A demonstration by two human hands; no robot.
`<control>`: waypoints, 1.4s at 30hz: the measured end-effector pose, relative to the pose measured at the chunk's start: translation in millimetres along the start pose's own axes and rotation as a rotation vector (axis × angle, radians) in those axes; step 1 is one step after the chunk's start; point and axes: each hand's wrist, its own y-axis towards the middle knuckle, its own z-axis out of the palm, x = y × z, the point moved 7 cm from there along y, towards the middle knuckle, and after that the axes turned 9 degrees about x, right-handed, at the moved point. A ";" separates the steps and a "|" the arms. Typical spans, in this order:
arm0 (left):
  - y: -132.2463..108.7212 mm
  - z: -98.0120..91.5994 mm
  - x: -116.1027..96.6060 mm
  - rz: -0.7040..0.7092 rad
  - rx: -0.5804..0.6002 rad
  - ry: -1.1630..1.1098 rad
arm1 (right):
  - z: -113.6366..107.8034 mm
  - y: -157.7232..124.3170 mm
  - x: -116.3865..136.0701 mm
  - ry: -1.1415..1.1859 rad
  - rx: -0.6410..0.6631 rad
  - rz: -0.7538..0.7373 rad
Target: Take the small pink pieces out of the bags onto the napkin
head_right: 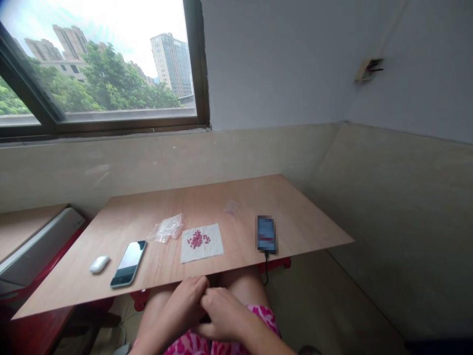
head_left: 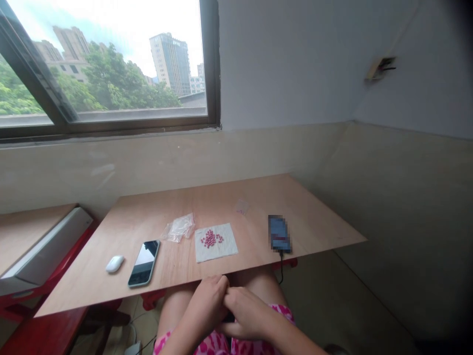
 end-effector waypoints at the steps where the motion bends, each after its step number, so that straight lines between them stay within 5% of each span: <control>1: 0.1 -2.9 3.2 -0.012 -0.015 -0.020 | -3.6 -0.1 3.2 0.003 -0.017 -0.025; 7: -4.3 -12.7 42.3 -0.082 -0.142 -0.411 | -35.0 -2.3 0.3 0.199 -0.223 -0.119; 12: -0.8 -20.4 66.7 -0.039 -0.233 -0.706 | -71.1 9.3 -78.0 0.282 -0.498 0.215; 17: 3.5 -33.5 77.5 -0.041 -0.303 -0.862 | -77.8 54.6 -123.6 0.073 -0.436 0.367; 24: 2.2 -39.6 82.6 -0.049 -0.342 -0.924 | -64.6 101.8 -129.2 -0.174 -0.366 0.417; 35: 3.9 -41.4 76.1 0.035 -0.369 -1.027 | -67.3 104.1 -128.2 -0.104 -0.438 0.368; 39: 1.5 -44.1 77.7 0.064 -0.397 -0.993 | -83.5 92.0 -105.5 0.131 -0.554 0.264; 42: -1.1 -47.5 76.5 0.074 -0.412 -0.951 | -92.8 82.0 -64.2 0.292 -0.576 0.127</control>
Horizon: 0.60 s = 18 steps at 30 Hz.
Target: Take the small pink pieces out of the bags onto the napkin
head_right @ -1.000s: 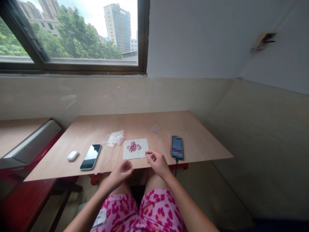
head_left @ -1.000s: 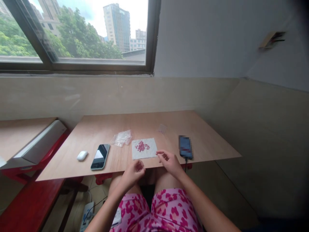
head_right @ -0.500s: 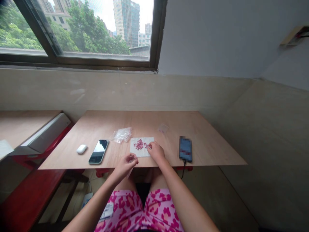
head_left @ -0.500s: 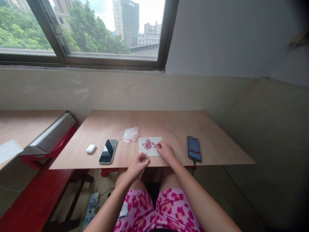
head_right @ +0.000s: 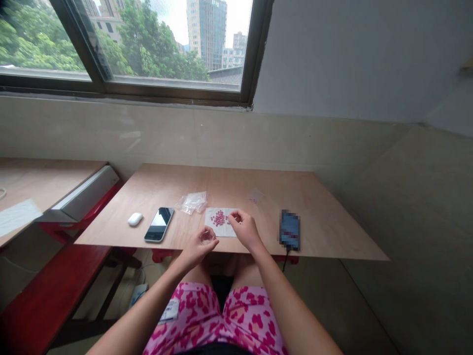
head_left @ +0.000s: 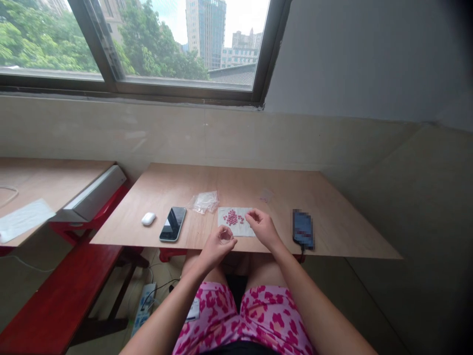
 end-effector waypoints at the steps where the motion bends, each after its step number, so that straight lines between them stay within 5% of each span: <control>1: -0.4 0.1 -1.1 0.006 -0.003 0.011 | 2.6 -4.5 16.6 0.037 0.039 -0.042; 4: -1.4 1.7 -2.2 0.016 -0.007 0.032 | 19.0 -17.1 58.0 0.002 0.231 -0.153; 7: -2.7 0.9 0.0 0.008 -0.024 0.011 | 24.4 -20.9 64.1 -0.112 0.261 -0.194; 12: -4.3 -7.9 5.0 -0.043 -0.078 -0.041 | 8.3 -10.9 -3.8 -0.201 0.069 0.025; 18: 0.0 -11.2 7.0 -0.070 -0.097 -0.136 | 16.6 -2.7 -65.1 -0.467 0.090 0.206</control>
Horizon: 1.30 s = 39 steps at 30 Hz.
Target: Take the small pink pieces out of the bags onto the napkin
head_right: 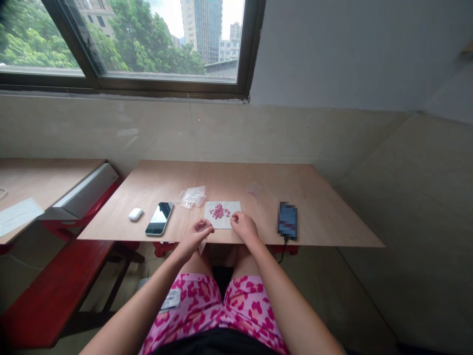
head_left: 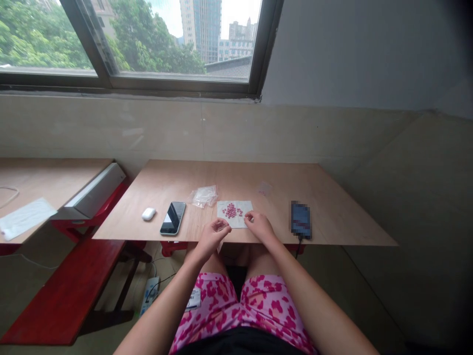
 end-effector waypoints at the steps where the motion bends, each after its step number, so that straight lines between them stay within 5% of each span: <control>1: 0.8 0.6 0.2 -0.015 0.003 -0.004 | 3.7 2.3 -0.8 -0.033 0.002 0.012; 9: 3.7 0.7 -9.2 0.007 -0.017 0.055 | 13.0 14.2 9.2 -0.098 -0.011 0.029; 14: 4.0 2.4 -8.4 -0.018 0.012 0.108 | 0.3 12.7 14.9 0.189 -0.059 -0.009; 19: 3.8 6.0 -2.6 -0.004 0.039 0.169 | -29.3 -11.0 61.9 0.609 -0.043 -0.202; 23: 3.2 10.6 -0.6 0.015 0.059 0.119 | -34.7 -30.5 104.7 0.445 0.135 -0.390; 25: 2.3 9.9 -1.4 0.011 0.051 0.093 | -33.2 -28.3 98.8 0.385 0.115 -0.371; 32: -1.2 1.1 -1.0 -0.075 0.009 -0.044 | -8.1 4.0 13.6 0.076 0.003 -0.033; 39: 1.2 0.3 0.5 -0.100 -0.008 -0.159 | 11.6 14.3 9.4 -0.093 -0.010 0.022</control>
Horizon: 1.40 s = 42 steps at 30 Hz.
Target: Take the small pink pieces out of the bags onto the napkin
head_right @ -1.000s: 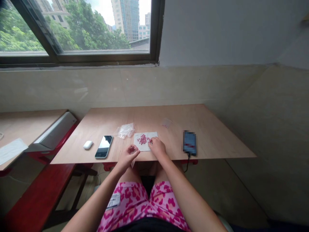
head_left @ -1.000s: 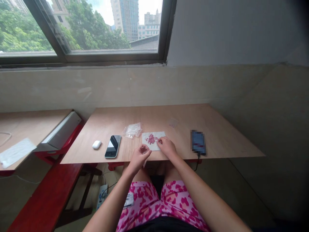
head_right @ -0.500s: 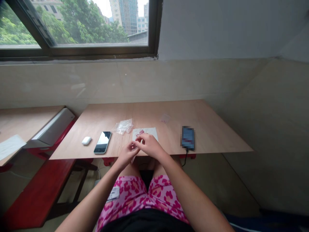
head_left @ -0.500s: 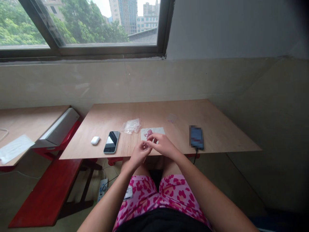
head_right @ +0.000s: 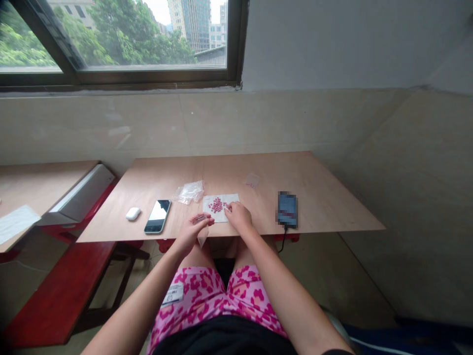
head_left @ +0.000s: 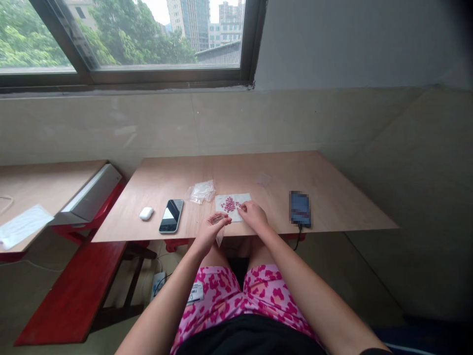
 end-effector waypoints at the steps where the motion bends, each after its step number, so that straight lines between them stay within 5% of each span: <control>1: 0.8 0.0 -1.0 0.009 0.002 0.012 | 1.3 1.3 2.3 -0.012 -0.006 0.005; 7: 3.9 1.5 -6.3 0.051 0.017 0.152 | 4.3 5.5 11.4 0.029 -0.032 -0.010; 11: 2.5 6.0 -7.1 0.055 0.037 0.202 | -10.0 1.0 24.9 0.355 -0.054 -0.093; 15: 0.7 10.6 -6.5 0.043 0.049 0.208 | -36.4 -17.6 60.8 0.668 0.001 -0.249; 19: 0.0 11.7 -5.2 0.053 0.076 0.182 | -51.3 -34.6 92.9 0.575 0.124 -0.396; 23: -1.4 4.4 -3.9 0.037 0.032 0.198 | -48.7 -19.0 59.8 0.607 0.028 -0.228; 30: -3.2 1.5 -3.1 -0.015 -0.001 0.021 | -14.9 5.6 -2.7 0.173 -0.012 -0.046; 42: 1.3 -3.4 4.8 -0.065 -0.004 -0.042 | 1.5 21.4 -2.7 0.051 0.016 -0.048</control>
